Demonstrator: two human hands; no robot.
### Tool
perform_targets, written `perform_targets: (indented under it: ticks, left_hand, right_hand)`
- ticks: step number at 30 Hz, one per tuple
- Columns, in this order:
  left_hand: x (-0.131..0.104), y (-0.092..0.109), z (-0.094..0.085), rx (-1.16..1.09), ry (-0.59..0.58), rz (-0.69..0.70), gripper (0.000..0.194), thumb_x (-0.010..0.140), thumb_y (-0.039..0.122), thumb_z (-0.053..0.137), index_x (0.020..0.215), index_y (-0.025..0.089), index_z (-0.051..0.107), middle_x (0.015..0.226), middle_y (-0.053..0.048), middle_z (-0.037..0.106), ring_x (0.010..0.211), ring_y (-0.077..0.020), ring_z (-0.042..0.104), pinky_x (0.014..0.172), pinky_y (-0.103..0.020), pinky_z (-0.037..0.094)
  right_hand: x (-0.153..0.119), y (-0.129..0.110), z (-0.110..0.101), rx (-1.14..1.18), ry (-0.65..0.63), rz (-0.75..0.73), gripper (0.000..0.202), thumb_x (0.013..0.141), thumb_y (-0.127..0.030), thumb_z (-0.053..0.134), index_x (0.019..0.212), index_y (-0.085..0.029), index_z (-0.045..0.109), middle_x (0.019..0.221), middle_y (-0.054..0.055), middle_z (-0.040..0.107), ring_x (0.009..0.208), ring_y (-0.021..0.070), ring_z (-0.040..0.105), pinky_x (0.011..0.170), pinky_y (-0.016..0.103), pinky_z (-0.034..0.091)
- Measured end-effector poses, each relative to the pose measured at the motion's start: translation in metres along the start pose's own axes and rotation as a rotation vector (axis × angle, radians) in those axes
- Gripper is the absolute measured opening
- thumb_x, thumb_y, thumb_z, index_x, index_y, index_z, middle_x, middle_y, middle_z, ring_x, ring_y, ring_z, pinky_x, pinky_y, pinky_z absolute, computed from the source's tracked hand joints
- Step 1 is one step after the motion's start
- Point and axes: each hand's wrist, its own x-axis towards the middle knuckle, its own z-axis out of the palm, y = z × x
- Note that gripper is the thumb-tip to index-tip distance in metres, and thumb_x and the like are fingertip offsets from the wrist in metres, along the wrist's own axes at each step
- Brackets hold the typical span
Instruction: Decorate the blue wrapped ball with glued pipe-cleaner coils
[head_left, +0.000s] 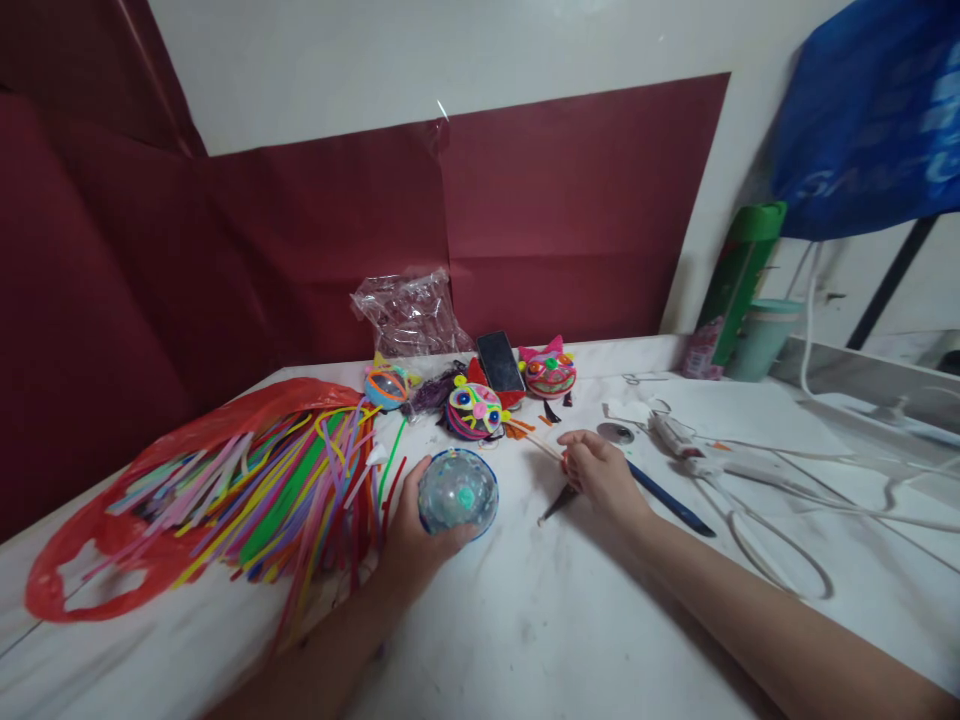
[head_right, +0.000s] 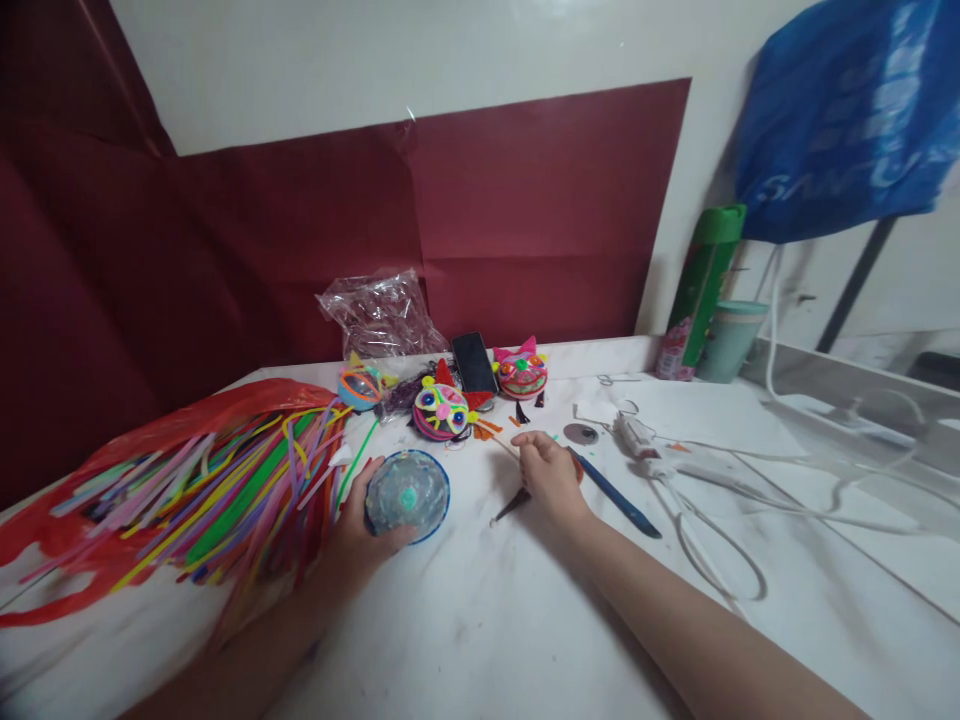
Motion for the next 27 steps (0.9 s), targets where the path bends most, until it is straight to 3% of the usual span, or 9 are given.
perform_targets:
  ticks: [4, 11, 18, 22, 27]
  left_hand:
    - [0.001, -0.003, 0.000, 0.008, 0.009, 0.016, 0.084, 0.054, 0.031, 0.074, 0.128, 0.018, 0.039, 0.131, -0.012, 0.048, 0.120, -0.0306, 0.045, 0.098, -0.042, 0.040]
    - [0.003, -0.007, 0.002, 0.045, 0.076, 0.022, 0.081, 0.052, 0.028, 0.073, 0.126, 0.020, 0.043, 0.128, -0.010, 0.051, 0.116, -0.0289, 0.049, 0.096, -0.040, 0.042]
    - [0.021, -0.006, -0.012, -0.004, 0.310, -0.086, 0.079, 0.061, 0.042, 0.066, 0.130, 0.019, 0.035, 0.126, -0.011, 0.050, 0.113, -0.0257, 0.050, 0.096, -0.039, 0.041]
    - [0.028, -0.007, -0.014, 0.087, 0.282, -0.132, 0.079, 0.060, 0.045, 0.065, 0.130, 0.020, 0.036, 0.126, -0.010, 0.050, 0.115, -0.0265, 0.049, 0.098, -0.041, 0.038]
    - [0.035, -0.011, -0.014, 0.249, 0.260, -0.074, 0.083, 0.063, 0.048, 0.061, 0.133, 0.013, 0.033, 0.129, -0.015, 0.047, 0.117, -0.0287, 0.048, 0.098, -0.041, 0.039]
  right_hand:
    - [0.000, 0.002, 0.002, 0.008, -0.029, -0.032, 0.027, 0.066, -0.040, 0.059, 0.082, -0.019, 0.051, 0.039, -0.013, 0.031, 0.034, 0.0063, 0.026, 0.036, 0.020, 0.021]
    - [-0.005, -0.001, 0.004, -0.050, -0.046, -0.063, 0.034, 0.064, -0.049, 0.064, 0.073, -0.017, 0.055, 0.038, -0.009, 0.041, 0.033, 0.0071, 0.032, 0.035, 0.021, 0.023]
    - [0.006, -0.002, -0.004, -0.053, 0.111, -0.112, 0.030, 0.067, -0.047, 0.063, 0.068, -0.018, 0.052, 0.037, -0.009, 0.042, 0.032, 0.0077, 0.035, 0.034, 0.020, 0.025]
    - [0.011, -0.029, -0.011, 0.003, 0.203, -0.199, 0.021, 0.071, -0.038, 0.059, 0.070, -0.018, 0.052, 0.042, -0.009, 0.044, 0.035, 0.0070, 0.038, 0.036, 0.019, 0.030]
    - [0.013, -0.087, -0.031, 0.047, 0.276, -0.375, 0.014, 0.073, -0.033, 0.056, 0.074, -0.018, 0.053, 0.048, -0.009, 0.044, 0.039, 0.0062, 0.040, 0.040, 0.019, 0.034]
